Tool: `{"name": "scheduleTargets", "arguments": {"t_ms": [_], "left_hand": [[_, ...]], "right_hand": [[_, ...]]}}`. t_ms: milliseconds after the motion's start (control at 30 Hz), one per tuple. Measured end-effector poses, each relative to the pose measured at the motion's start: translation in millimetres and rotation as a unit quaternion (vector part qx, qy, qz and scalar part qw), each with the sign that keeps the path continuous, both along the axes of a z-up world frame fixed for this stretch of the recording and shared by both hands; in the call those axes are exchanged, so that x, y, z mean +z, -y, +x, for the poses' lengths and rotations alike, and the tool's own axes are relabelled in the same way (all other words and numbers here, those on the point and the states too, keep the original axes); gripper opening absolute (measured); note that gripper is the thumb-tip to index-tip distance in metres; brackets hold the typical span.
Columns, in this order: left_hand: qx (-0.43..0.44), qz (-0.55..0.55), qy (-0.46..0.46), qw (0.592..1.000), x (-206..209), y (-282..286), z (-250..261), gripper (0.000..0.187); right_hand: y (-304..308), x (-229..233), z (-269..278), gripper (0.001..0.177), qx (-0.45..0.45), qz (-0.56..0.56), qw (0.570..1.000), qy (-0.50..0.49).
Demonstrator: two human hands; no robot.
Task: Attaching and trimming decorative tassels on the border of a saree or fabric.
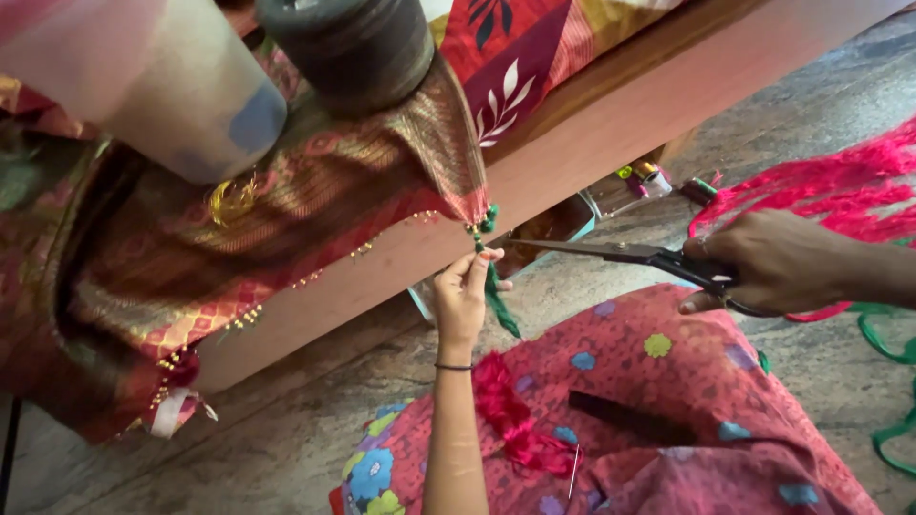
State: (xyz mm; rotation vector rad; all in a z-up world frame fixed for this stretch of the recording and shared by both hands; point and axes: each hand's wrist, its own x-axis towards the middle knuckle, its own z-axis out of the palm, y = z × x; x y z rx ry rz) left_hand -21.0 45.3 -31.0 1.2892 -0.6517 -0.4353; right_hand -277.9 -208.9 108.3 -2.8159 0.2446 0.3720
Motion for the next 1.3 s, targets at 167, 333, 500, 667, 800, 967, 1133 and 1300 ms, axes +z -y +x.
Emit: {"name": "scheduleTargets", "arguments": {"t_ms": [167,333,500,667,800,967,1133,1300], "left_hand": [[0.004,0.01,-0.023,1.0,25,-7,-10,0.03],[0.002,-0.004,-0.027,1.0,11,-9,-9,0.029],[0.0,0.001,-0.044,0.999,10,-5,-9,0.027],[0.013,-0.027,-0.058,0.998,12,-5,-10,0.024],[0.021,-0.019,-0.046,0.999,2,-7,-7,0.023],[0.014,-0.03,-0.061,0.998,-1,-4,-4,0.023],[0.018,-0.021,-0.048,0.998,8,-2,-8,0.024],[0.057,0.018,-0.009,0.998,15,-1,-9,0.024]], "right_hand": [[-10,12,10,0.071,0.005,-0.043,0.999,-0.033],[-15,18,19,0.072,0.016,-0.074,0.995,-0.06],[-25,27,30,0.071,0.008,-0.081,0.994,-0.075],[-29,33,46,0.071,0.04,-0.099,0.992,-0.063],[-30,36,51,0.078,0.053,-0.11,0.99,-0.07],[-37,49,55,0.083,0.048,-0.11,0.991,-0.059],[-42,57,56,0.076,0.036,-0.12,0.986,-0.107],[-42,53,57,0.067,0.036,-0.087,0.992,-0.085]]}}
